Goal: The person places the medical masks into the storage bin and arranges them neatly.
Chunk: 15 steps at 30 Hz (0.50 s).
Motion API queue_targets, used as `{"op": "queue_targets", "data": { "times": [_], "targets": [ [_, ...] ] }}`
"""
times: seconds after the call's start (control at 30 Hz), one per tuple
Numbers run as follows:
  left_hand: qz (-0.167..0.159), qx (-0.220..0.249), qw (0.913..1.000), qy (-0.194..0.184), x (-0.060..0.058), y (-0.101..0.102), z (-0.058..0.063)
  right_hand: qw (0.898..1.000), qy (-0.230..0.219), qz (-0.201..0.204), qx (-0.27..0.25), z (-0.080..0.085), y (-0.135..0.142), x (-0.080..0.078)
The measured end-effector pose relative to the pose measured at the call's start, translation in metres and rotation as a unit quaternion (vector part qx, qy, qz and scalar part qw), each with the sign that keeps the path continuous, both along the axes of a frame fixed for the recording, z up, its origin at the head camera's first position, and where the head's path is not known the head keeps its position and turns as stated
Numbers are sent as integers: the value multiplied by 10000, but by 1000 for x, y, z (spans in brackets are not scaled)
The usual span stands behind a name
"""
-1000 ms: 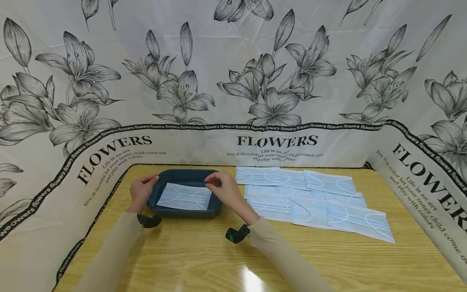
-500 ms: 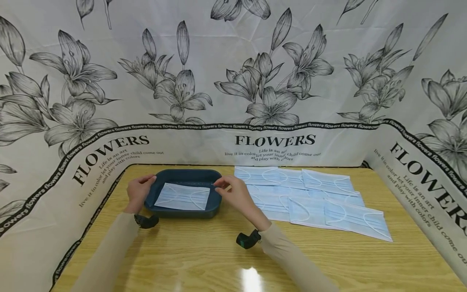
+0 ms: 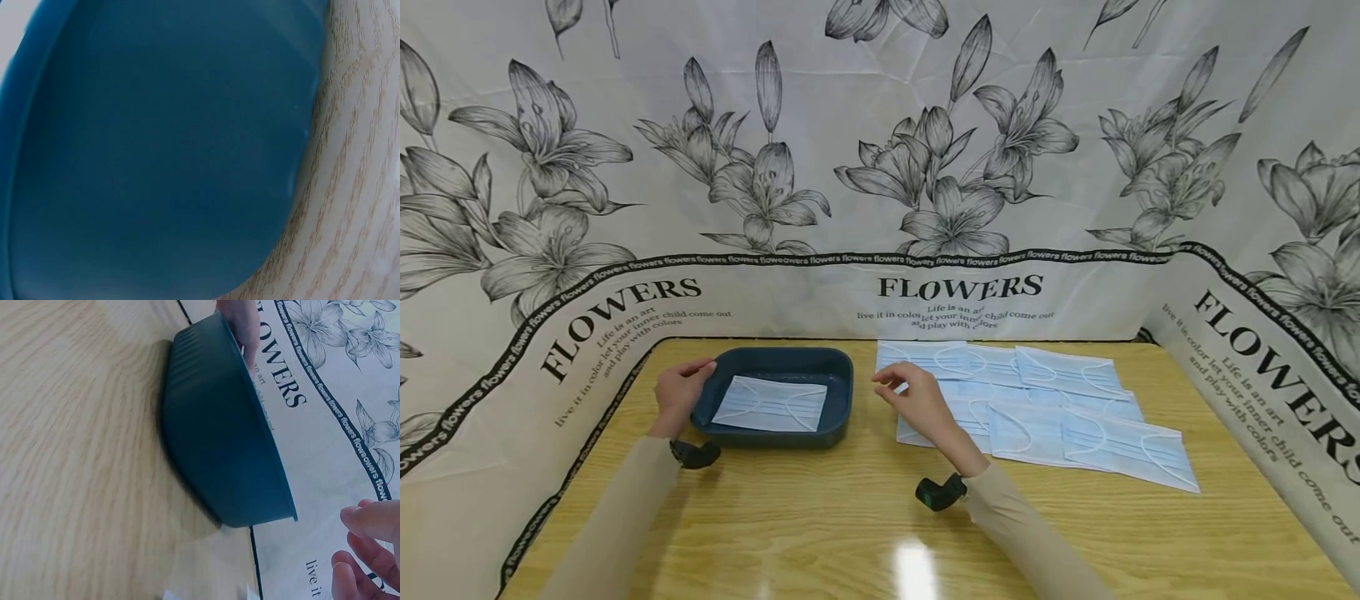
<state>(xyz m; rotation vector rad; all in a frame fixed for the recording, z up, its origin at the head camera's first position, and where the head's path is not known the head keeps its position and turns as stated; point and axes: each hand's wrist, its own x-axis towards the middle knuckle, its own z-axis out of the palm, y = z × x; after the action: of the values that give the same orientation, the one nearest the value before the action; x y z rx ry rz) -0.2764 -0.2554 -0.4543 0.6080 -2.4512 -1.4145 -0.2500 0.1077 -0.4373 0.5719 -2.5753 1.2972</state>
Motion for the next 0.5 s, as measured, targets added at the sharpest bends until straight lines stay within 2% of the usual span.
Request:
{"op": "queue_targets", "data": {
  "times": [0.2,0.5],
  "targets": [
    [-8,-41,10000,12,1,-2,2,9997,15,72,242,-2,13,4],
    [-62,-79,9999,-61,1,-2,2,9987,67,-117,492,-4,36,12]
  ]
}}
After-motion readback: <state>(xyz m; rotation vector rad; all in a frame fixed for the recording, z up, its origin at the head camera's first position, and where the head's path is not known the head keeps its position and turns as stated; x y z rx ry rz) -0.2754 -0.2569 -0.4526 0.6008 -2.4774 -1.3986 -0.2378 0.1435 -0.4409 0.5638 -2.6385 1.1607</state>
